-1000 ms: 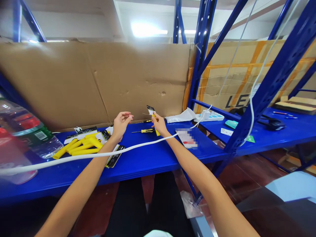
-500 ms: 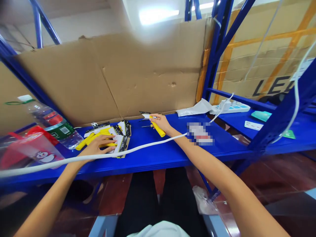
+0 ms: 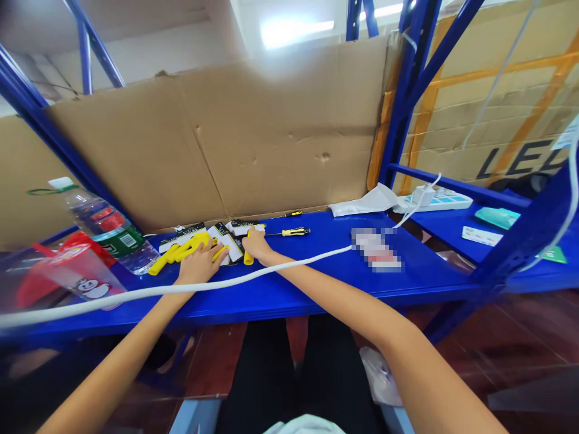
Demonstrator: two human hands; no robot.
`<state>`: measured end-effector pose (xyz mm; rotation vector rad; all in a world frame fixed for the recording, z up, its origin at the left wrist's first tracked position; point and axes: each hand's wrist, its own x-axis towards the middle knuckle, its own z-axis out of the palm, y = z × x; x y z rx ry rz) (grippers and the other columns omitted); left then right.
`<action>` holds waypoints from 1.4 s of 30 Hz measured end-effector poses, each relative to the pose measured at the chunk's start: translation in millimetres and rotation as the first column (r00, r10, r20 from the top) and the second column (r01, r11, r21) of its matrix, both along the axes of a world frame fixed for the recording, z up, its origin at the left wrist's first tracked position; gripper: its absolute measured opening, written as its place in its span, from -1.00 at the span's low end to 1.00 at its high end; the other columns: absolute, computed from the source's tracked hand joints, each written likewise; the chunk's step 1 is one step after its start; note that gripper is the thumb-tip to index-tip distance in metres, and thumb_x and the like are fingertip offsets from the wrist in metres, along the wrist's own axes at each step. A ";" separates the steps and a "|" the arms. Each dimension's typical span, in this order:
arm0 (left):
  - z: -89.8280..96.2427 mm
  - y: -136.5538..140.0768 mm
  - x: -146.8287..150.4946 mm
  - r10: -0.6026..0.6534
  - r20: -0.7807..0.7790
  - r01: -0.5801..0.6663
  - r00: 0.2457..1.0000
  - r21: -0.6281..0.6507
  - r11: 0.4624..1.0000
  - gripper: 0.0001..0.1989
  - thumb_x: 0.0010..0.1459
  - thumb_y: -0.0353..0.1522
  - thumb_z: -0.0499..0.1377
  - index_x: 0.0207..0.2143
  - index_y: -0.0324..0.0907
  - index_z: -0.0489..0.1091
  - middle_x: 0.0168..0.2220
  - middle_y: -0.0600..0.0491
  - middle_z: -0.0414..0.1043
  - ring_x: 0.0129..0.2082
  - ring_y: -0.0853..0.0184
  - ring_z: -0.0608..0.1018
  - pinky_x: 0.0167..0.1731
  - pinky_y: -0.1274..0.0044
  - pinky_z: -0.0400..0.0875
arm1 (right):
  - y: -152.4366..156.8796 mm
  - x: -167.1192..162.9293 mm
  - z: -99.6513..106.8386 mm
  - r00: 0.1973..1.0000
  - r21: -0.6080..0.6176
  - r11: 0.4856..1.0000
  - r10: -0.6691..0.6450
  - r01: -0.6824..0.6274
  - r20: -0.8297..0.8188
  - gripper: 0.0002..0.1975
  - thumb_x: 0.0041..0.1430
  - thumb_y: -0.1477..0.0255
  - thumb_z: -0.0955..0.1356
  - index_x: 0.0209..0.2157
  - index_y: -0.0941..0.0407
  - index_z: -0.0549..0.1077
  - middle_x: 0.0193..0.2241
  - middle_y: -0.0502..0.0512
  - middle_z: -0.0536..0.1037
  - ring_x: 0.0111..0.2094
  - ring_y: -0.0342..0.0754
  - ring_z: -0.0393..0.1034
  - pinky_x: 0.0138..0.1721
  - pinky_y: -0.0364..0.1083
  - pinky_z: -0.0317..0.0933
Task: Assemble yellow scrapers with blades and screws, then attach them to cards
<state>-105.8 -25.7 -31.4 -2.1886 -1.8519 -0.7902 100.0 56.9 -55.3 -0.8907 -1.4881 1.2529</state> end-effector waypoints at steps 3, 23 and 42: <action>8.1 8.7 21.4 0.081 -0.054 -0.083 0.995 -0.039 0.996 -0.54 0.41 -0.02 0.21 0.12 -0.08 0.69 0.26 -0.42 0.54 0.28 -0.46 0.51 0.18 -0.27 0.37 | -2.4 -9.5 9.1 0.951 0.061 0.992 -0.125 0.113 0.283 -0.59 0.50 0.21 0.46 0.26 0.06 0.52 0.27 0.24 0.55 0.15 0.14 0.55 0.15 0.21 0.52; 65.9 38.1 97.6 0.174 -0.370 -0.279 0.913 -0.252 0.927 -0.35 0.57 -0.10 -0.09 0.23 -0.40 0.58 0.18 -0.52 0.61 0.22 -0.26 0.65 0.15 0.06 0.52 | 6.1 121.0 51.8 0.409 0.518 0.846 -0.431 -0.127 0.804 -0.56 0.49 0.19 0.46 0.25 0.10 0.52 0.26 0.25 0.55 0.19 0.18 0.53 0.20 0.27 0.49; 8.6 82.3 77.1 -0.587 -0.424 0.626 0.690 -0.059 0.778 -0.49 0.61 -0.11 0.01 0.35 -0.13 0.53 0.45 -0.20 0.45 0.48 0.00 0.44 0.49 0.02 0.25 | 28.2 213.0 27.3 0.230 0.561 0.807 -0.591 0.188 0.773 -0.63 0.50 0.21 0.46 0.17 0.11 0.56 0.17 0.21 0.61 0.11 0.12 0.57 0.15 0.22 0.51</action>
